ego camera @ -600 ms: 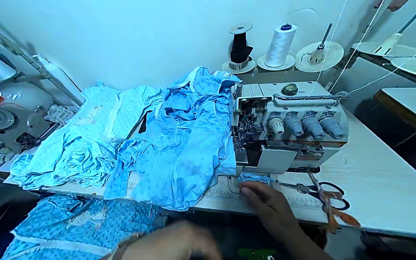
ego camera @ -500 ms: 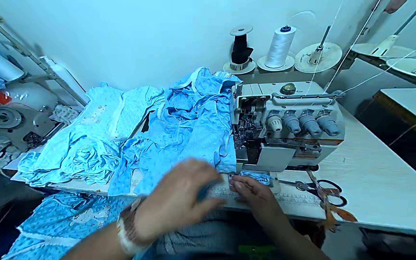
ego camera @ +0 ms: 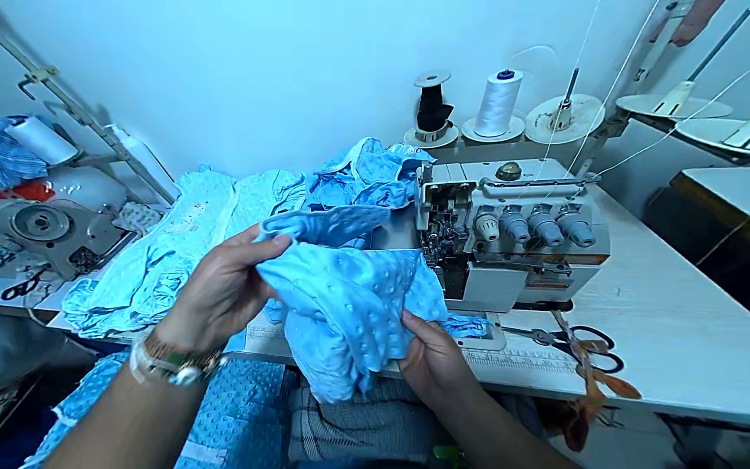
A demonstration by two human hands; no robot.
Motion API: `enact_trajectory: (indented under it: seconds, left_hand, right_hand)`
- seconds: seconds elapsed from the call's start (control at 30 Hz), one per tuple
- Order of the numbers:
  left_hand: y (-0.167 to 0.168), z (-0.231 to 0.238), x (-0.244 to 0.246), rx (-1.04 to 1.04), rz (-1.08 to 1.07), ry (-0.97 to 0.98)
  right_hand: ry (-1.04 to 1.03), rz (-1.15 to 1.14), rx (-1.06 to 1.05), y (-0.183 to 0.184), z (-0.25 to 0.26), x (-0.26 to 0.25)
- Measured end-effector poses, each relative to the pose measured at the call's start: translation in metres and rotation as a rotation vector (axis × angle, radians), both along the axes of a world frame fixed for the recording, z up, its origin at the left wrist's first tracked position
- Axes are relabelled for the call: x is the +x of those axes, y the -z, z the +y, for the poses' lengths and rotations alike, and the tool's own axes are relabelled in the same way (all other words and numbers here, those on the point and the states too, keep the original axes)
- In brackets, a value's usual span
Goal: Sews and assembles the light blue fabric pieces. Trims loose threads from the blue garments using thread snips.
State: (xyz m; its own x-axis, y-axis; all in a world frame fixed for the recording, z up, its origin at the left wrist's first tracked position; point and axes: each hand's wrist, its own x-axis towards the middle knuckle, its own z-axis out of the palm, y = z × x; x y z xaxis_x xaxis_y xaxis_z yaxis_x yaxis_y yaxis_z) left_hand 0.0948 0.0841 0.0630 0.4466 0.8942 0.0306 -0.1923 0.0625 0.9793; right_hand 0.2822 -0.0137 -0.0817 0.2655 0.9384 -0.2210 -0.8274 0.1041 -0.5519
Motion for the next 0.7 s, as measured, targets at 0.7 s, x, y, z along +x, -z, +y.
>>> enact_trajectory:
  seconds: [0.7]
  left_hand:
    - [0.052, 0.022, 0.146, 1.759, 0.728, 0.772]
  right_hand:
    - [0.664, -0.996, 0.058, 0.040, -0.013, 0.013]
